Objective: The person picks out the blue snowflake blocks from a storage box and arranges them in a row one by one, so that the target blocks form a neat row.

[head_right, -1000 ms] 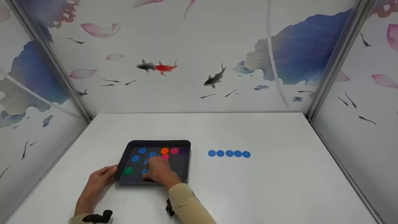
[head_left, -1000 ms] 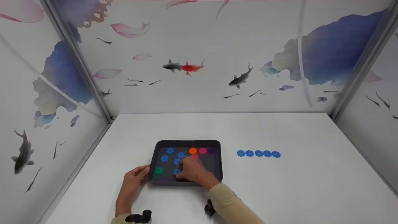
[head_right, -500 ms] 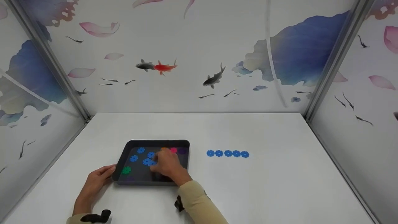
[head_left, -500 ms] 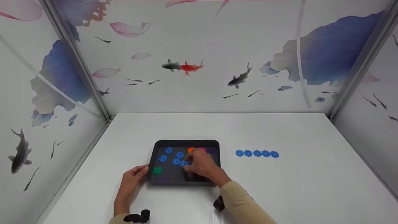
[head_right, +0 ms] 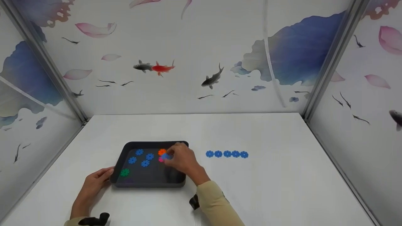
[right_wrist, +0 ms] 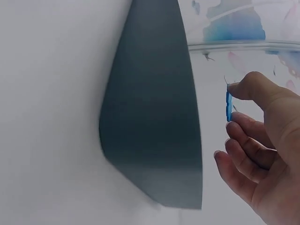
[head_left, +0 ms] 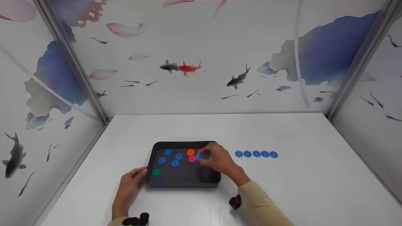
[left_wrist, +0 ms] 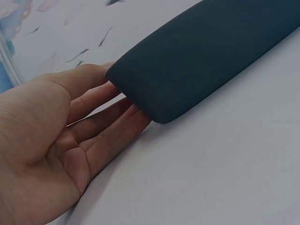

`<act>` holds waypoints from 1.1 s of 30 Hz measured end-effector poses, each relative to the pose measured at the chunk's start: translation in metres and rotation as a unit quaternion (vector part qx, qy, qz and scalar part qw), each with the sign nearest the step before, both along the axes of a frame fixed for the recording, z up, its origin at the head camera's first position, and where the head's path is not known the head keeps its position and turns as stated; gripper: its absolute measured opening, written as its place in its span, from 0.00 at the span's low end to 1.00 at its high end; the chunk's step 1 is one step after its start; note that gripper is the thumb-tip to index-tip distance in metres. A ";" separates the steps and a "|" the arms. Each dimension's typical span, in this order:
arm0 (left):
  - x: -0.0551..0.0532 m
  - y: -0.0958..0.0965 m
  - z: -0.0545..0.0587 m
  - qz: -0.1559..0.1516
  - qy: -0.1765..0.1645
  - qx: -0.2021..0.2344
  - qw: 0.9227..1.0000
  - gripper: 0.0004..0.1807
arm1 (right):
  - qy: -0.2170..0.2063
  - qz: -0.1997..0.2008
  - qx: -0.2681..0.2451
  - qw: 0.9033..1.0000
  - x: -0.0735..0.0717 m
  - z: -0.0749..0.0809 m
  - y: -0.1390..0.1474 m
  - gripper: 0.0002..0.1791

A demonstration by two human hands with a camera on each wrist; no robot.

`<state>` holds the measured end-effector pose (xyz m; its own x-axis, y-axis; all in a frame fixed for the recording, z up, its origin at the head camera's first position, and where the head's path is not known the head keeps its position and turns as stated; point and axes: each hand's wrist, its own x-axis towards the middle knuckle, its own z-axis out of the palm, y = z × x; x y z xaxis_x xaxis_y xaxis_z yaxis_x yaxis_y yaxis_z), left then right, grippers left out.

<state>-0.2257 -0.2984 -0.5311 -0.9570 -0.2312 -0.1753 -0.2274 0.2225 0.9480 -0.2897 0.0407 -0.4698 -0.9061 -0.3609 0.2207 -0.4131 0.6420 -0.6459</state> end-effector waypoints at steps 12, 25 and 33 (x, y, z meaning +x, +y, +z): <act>0.002 -0.002 0.002 -0.002 -0.018 0.013 1.000 0.35 | 0.043 -0.042 -0.014 0.998 -0.011 0.000 0.057 0.13; 0.001 0.000 0.002 0.003 -0.013 0.010 1.000 0.29 | 0.040 -0.086 -0.015 0.995 -0.015 -0.010 0.118 0.14; 0.001 0.000 0.004 -0.001 -0.012 0.004 1.000 0.28 | 0.020 -0.119 0.003 0.993 -0.016 -0.018 0.164 0.15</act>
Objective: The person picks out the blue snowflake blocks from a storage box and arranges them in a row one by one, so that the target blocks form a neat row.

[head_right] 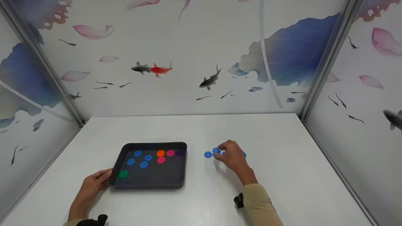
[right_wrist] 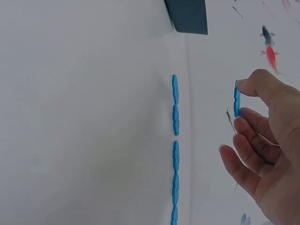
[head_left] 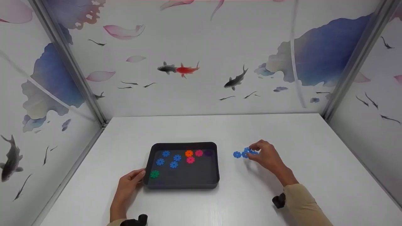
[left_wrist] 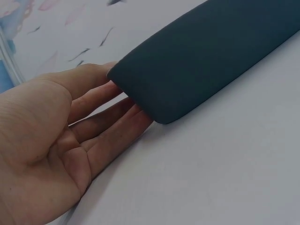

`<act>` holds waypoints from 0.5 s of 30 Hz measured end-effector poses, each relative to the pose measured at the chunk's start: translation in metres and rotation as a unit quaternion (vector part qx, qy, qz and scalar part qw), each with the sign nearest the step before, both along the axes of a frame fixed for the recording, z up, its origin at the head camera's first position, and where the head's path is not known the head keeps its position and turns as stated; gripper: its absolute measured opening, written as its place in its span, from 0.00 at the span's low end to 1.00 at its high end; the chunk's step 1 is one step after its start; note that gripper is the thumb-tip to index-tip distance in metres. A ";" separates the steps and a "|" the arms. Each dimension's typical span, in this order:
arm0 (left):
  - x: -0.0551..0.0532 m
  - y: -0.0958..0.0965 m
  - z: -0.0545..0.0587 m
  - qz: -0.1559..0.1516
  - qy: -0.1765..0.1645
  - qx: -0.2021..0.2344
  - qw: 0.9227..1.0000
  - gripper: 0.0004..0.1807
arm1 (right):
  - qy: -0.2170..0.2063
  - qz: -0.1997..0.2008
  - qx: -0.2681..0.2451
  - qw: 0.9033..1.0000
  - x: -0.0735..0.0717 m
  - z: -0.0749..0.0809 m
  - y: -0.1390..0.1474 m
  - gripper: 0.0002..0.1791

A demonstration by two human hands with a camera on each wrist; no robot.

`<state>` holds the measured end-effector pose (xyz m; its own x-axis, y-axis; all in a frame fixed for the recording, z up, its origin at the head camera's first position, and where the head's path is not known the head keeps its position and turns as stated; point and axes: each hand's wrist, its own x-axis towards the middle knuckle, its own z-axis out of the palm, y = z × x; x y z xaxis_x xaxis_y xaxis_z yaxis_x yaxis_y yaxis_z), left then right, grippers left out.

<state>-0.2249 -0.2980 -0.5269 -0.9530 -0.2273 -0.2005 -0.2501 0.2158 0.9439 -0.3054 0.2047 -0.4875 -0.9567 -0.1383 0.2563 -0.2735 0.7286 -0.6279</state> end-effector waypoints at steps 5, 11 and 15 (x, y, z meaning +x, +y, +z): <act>0.000 0.000 0.000 -0.001 -0.002 0.006 1.000 0.28 | -0.011 -0.012 0.017 1.000 -0.001 -0.007 0.030 0.16; 0.000 0.000 -0.001 0.000 -0.002 0.009 1.000 0.28 | -0.020 -0.021 0.021 0.999 -0.001 -0.011 0.065 0.17; 0.000 0.000 -0.001 0.003 0.000 0.016 1.000 0.28 | -0.034 -0.029 0.028 0.999 0.000 -0.010 0.084 0.18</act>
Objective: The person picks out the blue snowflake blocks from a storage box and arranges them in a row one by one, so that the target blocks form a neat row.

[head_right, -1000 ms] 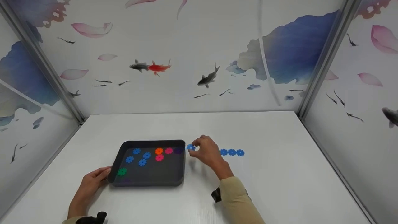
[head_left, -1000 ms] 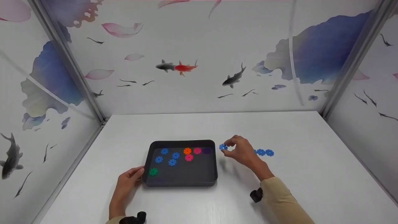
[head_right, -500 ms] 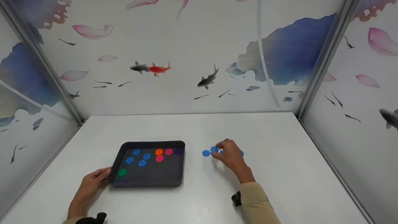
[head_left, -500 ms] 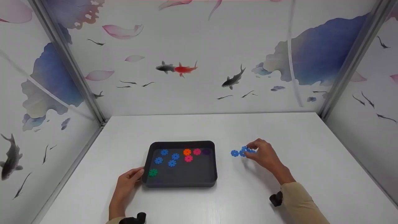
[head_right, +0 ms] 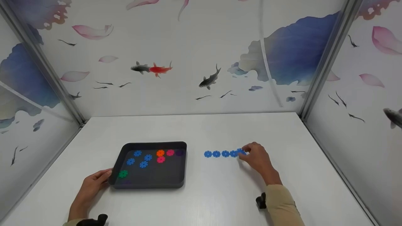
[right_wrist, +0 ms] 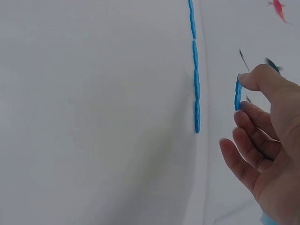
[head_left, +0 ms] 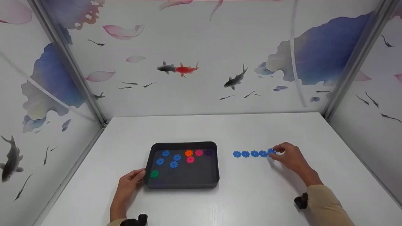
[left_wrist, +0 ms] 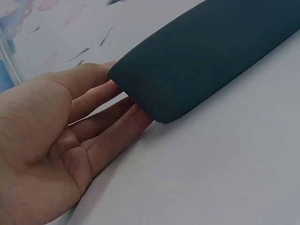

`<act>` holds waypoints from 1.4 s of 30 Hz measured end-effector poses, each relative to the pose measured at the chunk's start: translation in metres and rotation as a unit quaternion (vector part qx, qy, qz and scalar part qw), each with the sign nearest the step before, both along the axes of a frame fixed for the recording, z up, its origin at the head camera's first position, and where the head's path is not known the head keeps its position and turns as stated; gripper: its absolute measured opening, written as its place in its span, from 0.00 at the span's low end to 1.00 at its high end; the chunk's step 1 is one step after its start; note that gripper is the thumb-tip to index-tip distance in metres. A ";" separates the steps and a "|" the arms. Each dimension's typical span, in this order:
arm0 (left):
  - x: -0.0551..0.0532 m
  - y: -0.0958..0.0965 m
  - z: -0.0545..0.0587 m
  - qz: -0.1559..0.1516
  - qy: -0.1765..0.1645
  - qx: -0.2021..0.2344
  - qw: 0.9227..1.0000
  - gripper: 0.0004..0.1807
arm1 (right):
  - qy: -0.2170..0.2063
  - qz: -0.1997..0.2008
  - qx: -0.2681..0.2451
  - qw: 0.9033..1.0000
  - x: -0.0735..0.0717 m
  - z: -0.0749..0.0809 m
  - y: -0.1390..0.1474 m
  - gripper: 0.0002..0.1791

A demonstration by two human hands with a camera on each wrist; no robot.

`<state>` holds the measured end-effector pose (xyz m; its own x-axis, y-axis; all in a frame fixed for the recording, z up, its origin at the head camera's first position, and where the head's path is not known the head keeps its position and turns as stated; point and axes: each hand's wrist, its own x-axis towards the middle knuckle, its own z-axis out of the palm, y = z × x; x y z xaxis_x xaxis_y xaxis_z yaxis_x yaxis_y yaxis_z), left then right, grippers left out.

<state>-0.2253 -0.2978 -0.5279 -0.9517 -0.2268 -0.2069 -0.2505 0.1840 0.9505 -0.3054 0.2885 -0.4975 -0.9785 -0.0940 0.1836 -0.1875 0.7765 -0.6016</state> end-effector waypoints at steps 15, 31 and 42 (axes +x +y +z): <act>-0.001 -0.001 -0.003 0.006 0.002 0.003 1.000 0.32 | -0.089 -0.017 0.010 0.996 -0.003 -0.006 0.044 0.25; -0.001 0.001 -0.001 0.001 0.005 0.002 1.000 0.30 | -0.095 -0.004 0.033 0.995 -0.008 -0.008 0.045 0.24; 0.000 -0.001 -0.001 -0.002 0.002 -0.020 1.000 0.32 | -0.110 -0.001 0.022 0.994 -0.012 -0.010 0.041 0.24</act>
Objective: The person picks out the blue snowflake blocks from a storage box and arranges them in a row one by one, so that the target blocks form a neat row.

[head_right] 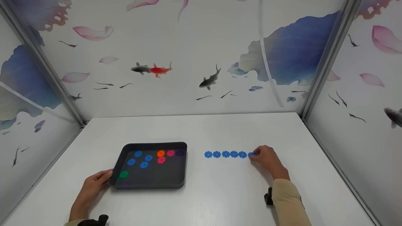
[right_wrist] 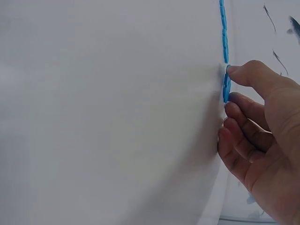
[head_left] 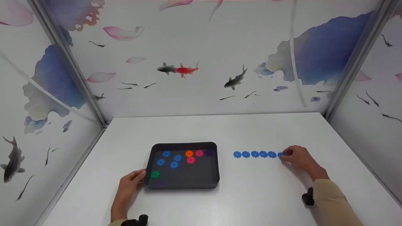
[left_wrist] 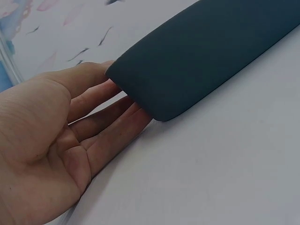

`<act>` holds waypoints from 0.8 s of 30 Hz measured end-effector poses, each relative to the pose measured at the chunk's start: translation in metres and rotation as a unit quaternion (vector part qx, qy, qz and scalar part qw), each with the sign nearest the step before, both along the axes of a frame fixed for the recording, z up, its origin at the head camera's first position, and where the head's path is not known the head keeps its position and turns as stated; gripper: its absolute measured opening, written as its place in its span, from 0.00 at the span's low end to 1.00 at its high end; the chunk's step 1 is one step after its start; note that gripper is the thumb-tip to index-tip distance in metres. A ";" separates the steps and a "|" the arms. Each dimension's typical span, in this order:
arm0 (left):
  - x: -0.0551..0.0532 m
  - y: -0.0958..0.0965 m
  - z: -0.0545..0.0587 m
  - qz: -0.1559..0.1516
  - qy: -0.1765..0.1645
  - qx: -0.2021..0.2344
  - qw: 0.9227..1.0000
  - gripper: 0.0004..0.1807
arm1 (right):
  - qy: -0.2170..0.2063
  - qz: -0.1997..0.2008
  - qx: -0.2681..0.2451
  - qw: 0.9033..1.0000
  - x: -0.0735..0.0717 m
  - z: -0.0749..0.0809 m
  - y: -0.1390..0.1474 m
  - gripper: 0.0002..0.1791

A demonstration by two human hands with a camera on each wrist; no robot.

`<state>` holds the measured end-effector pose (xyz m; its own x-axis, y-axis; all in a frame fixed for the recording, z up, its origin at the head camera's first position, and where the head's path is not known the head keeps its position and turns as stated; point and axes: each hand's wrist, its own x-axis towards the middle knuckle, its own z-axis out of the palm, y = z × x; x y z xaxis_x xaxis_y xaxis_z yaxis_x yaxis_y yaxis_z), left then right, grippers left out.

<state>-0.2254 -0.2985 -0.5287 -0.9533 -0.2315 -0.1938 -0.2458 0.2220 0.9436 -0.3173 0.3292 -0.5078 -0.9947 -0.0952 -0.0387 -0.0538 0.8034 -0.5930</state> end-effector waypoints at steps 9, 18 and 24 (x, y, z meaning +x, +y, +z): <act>0.001 0.000 0.002 0.000 -0.003 -0.015 1.000 0.30 | -0.001 -0.001 0.001 1.000 0.000 0.000 -0.002 0.24; 0.001 0.000 0.000 0.004 0.002 0.001 1.000 0.28 | 0.010 0.006 0.001 1.000 0.000 0.001 -0.005 0.22; 0.001 0.002 -0.001 0.009 0.007 0.006 1.000 0.26 | 0.027 0.013 0.002 1.000 -0.001 0.001 -0.007 0.20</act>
